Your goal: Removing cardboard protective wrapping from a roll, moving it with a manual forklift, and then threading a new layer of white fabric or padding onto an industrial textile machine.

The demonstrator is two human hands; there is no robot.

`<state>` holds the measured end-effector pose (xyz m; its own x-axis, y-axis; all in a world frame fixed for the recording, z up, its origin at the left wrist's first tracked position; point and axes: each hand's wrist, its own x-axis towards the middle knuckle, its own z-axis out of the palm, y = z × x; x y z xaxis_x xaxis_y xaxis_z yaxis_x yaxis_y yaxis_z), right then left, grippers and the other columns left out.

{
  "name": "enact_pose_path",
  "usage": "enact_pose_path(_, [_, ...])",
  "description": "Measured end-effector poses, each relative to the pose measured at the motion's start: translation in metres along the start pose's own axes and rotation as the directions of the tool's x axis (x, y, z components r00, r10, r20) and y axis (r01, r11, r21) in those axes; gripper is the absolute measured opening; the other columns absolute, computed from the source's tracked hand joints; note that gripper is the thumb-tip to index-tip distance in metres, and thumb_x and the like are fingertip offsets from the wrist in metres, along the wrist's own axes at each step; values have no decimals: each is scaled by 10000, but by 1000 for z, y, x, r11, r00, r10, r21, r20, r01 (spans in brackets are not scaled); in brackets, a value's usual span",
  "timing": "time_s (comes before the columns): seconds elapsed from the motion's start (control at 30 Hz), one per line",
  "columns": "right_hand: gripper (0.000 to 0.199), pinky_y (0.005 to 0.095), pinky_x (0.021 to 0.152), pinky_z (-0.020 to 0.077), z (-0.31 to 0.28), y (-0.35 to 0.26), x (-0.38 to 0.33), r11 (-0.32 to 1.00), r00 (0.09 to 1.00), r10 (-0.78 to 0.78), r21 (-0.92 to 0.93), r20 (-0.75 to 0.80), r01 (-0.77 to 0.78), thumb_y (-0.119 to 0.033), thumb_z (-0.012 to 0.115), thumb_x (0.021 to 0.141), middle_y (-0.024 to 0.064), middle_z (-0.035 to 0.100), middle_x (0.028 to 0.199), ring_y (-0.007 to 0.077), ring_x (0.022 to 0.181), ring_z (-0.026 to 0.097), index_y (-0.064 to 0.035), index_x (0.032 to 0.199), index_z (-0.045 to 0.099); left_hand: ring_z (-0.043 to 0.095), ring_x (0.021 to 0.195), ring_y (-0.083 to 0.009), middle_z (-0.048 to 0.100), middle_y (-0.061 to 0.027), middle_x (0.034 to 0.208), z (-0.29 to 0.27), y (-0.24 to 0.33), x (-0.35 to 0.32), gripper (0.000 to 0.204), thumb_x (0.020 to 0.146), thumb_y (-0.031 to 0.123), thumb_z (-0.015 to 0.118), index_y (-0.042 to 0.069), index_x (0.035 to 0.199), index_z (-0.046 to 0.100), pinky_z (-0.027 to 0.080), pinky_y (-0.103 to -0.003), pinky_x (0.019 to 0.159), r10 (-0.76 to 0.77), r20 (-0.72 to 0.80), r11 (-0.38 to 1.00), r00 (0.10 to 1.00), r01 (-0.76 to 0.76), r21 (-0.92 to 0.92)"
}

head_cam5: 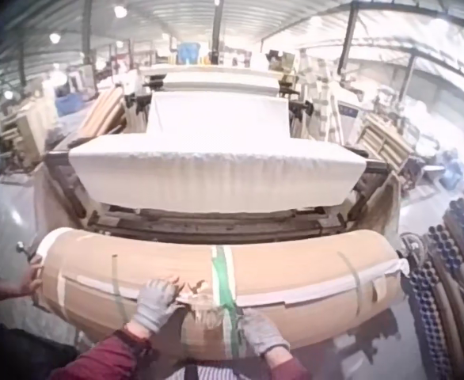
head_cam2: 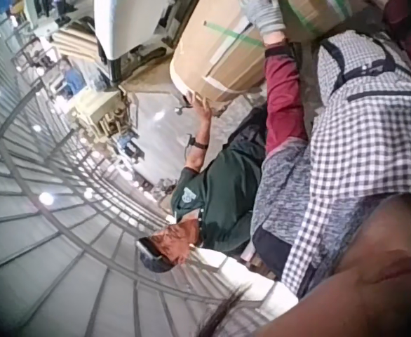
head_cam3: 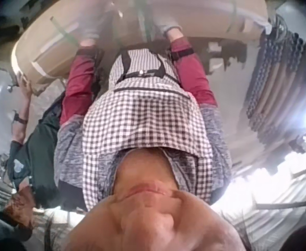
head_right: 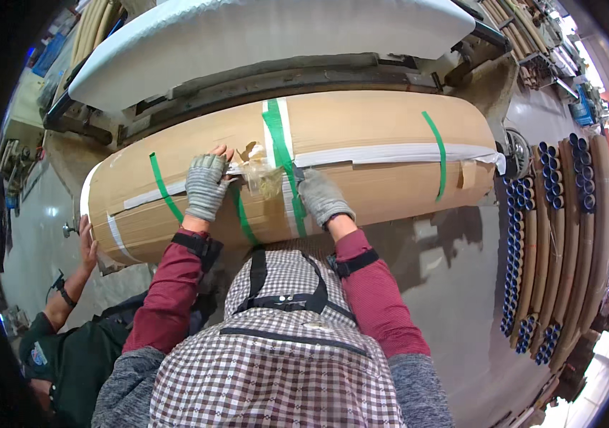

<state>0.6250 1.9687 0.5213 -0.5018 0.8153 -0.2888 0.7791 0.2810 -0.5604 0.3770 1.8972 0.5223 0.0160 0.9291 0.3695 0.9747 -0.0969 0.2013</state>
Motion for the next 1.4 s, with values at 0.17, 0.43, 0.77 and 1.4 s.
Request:
enact_pose_path(0.17, [219,422,669,454,3,26,3,962,969,-247,-123,0,245,-180,425,789,206,578,784,360,751,559,-31,796,586,504,966,-266,533,-97,1086,-3,-4,4,461,650,121,608,125,1105,541,391,-373,836,59,41,998,997,-59,-1])
enact_pose_path(0.43, [125,363,664,452,-2,9,-9,996,989,48,67,141,-58,-127,491,747,147,553,787,291,751,545,-31,802,550,518,896,-274,565,-86,1002,-4,2,4,406,643,78,608,104,1046,570,419,-372,780,16,-17,999,1000,-16,-31])
enact_pose_path(0.77, [211,419,713,434,13,32,4,957,958,-286,65,40,283,-185,431,798,206,579,825,367,795,543,-33,874,556,521,846,-289,569,-96,952,-4,4,10,402,645,31,559,86,1044,565,423,-374,751,16,-31,995,999,-19,-95])
enact_pose_path(1.4, [115,261,609,457,25,15,-13,737,809,-564,542,166,403,-103,458,810,36,567,796,167,705,551,-59,861,552,514,907,-294,552,-94,992,-47,-5,10,327,659,171,645,79,963,569,410,-376,785,129,200,964,971,-75,-255])
